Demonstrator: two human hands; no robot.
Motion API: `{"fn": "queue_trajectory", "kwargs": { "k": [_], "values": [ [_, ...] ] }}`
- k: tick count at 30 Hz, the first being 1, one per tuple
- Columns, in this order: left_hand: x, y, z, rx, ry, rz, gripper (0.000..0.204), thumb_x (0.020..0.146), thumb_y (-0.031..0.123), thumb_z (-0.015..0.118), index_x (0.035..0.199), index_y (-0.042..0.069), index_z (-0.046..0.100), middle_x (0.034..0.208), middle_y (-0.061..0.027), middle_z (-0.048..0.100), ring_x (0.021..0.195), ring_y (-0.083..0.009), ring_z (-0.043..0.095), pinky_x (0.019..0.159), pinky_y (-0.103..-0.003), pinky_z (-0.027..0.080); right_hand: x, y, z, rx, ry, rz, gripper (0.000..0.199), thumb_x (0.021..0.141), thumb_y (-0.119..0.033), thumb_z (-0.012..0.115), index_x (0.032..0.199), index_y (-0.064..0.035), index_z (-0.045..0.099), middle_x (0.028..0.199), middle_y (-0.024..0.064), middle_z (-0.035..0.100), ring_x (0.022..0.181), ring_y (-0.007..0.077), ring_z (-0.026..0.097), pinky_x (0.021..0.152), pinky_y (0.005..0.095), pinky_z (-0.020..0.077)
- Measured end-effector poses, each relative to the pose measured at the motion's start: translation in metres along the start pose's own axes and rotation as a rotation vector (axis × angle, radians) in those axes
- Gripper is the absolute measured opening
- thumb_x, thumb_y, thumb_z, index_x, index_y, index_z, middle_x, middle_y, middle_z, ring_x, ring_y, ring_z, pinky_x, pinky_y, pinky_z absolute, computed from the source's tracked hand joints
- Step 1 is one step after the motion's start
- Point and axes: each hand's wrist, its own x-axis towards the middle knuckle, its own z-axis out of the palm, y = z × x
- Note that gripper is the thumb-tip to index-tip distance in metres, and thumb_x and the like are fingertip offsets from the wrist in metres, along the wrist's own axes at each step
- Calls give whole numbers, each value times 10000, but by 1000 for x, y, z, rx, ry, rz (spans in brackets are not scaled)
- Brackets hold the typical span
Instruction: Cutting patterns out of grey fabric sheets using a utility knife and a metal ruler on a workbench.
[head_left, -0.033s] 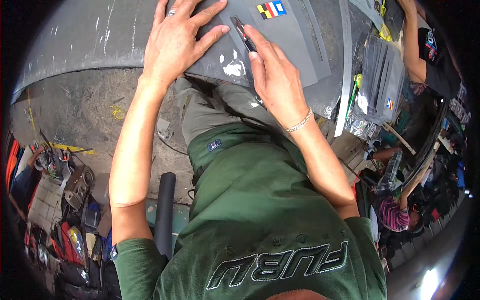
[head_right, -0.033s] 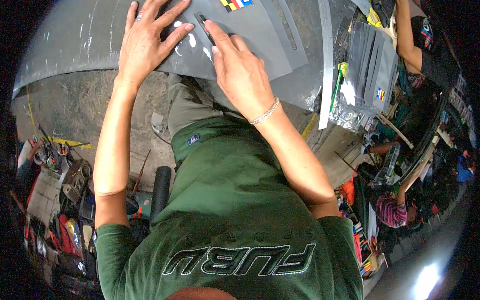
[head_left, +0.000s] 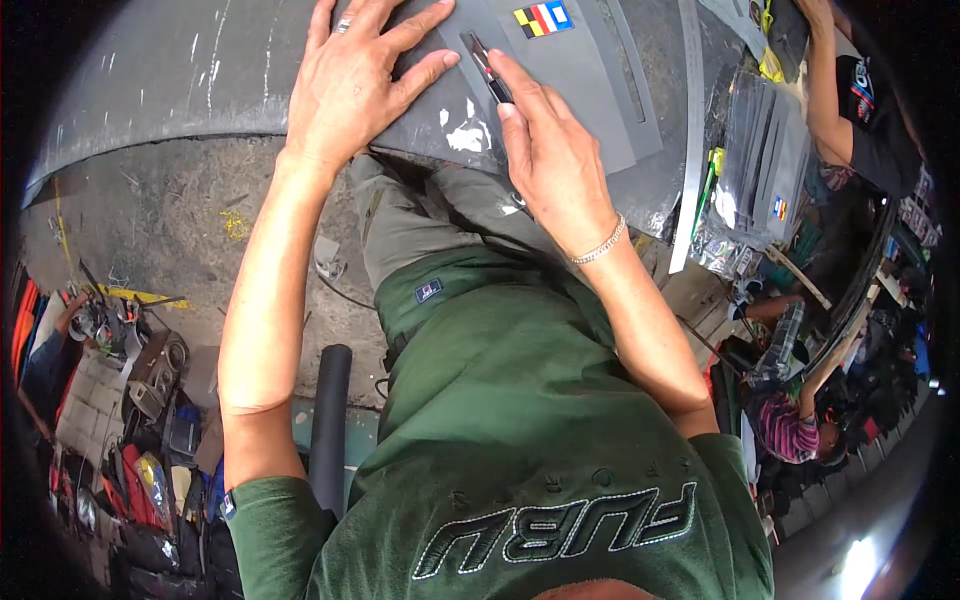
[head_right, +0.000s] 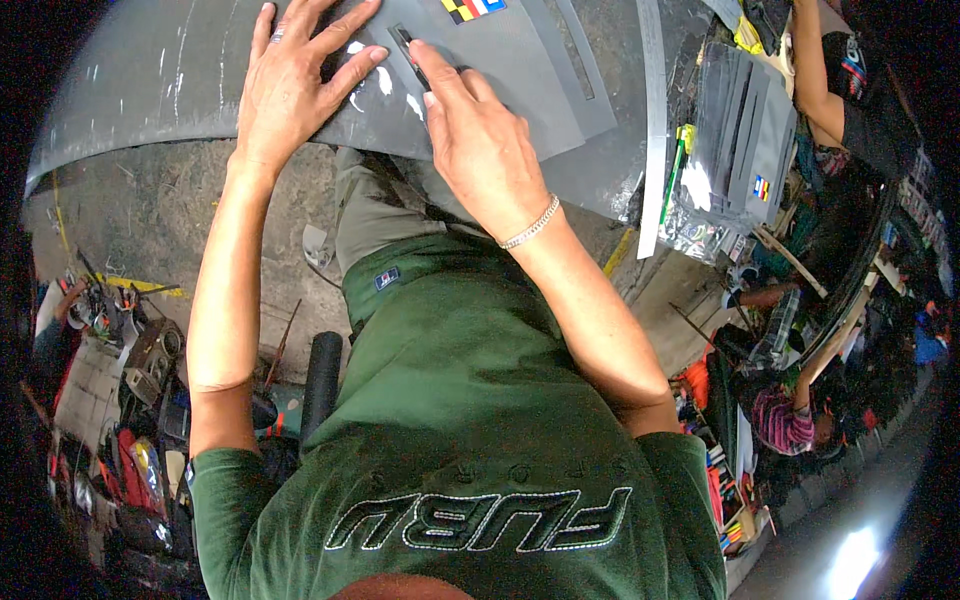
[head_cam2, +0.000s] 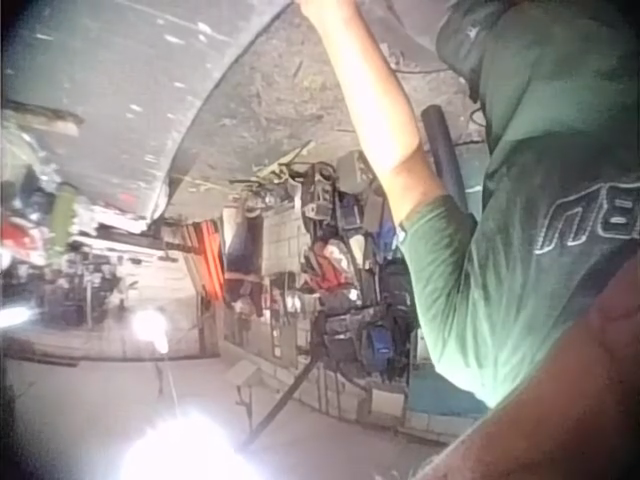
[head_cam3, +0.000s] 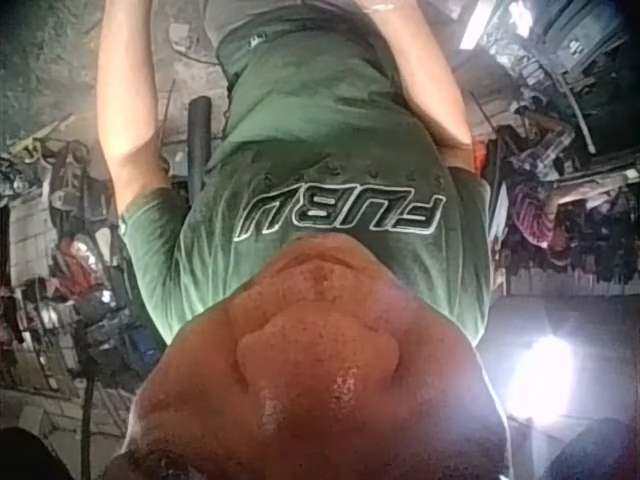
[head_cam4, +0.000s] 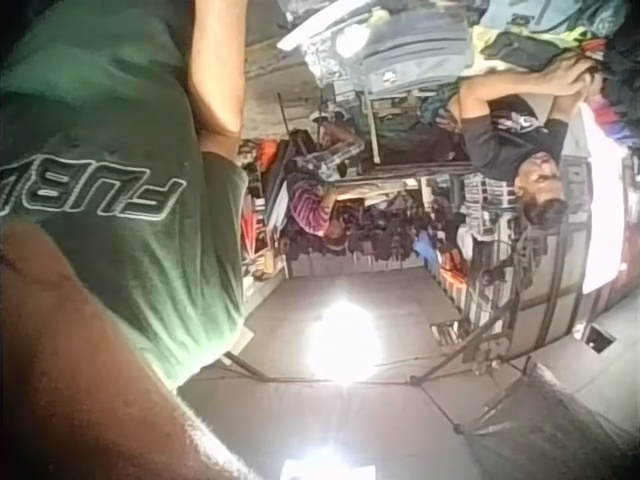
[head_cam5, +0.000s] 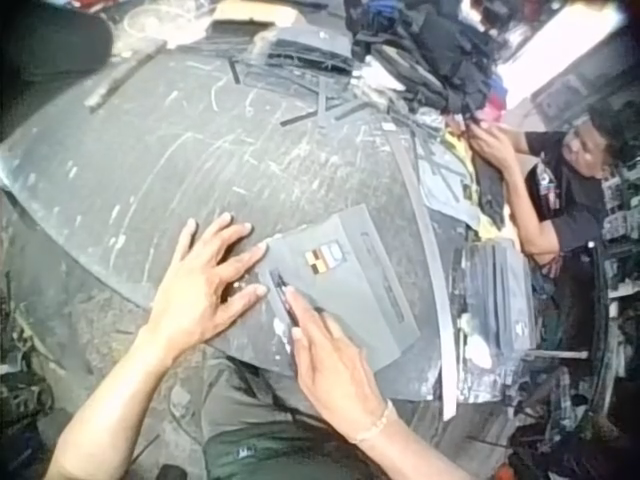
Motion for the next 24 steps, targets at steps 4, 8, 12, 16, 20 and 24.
{"fn": "queue_trajectory", "kwargs": {
  "k": [4,8,12,16,20,24],
  "values": [
    [0,0,1,5,14,5,522,909,369,724,1375,146,656,1486,-134,526,1477,-352,394,1240,-571,224,1,0,-1,-4,-5,-3,470,1013,-128,569,1476,-170,504,1040,175,648,867,417,686,763,508,577],
    [1,1,0,-1,3,-3,518,908,367,724,1370,142,659,1485,-135,528,1476,-351,396,1240,-569,225,1,-1,0,-11,-12,8,466,1016,-133,564,1476,-173,504,1044,177,648,863,414,686,768,505,578],
    [1,2,-1,1,-3,-9,516,908,368,724,1365,137,663,1484,-135,529,1477,-348,397,1242,-566,224,1,-3,-2,3,-29,27,466,1014,-129,566,1474,-175,507,1043,174,649,855,411,685,766,500,581],
    [2,4,-3,-1,-13,-23,518,909,370,724,1366,135,662,1486,-136,528,1478,-349,395,1245,-561,221,1,-2,-1,-11,-16,6,466,1012,-124,568,1471,-177,509,1036,172,646,846,409,685,758,497,583],
    [3,3,-2,8,-24,-28,519,910,370,724,1368,134,661,1489,-136,526,1479,-349,393,1246,-558,219,2,-2,2,-44,-9,-2,472,1010,-121,569,1474,-179,504,1016,175,641,832,419,684,749,505,583],
    [2,1,1,23,-13,-18,519,912,371,721,1370,135,658,1488,-137,526,1480,-351,390,1246,-564,218,4,-10,0,-141,-58,47,512,1013,-125,554,1510,-190,449,1005,210,648,832,459,683,754,537,576]
  ]
}}
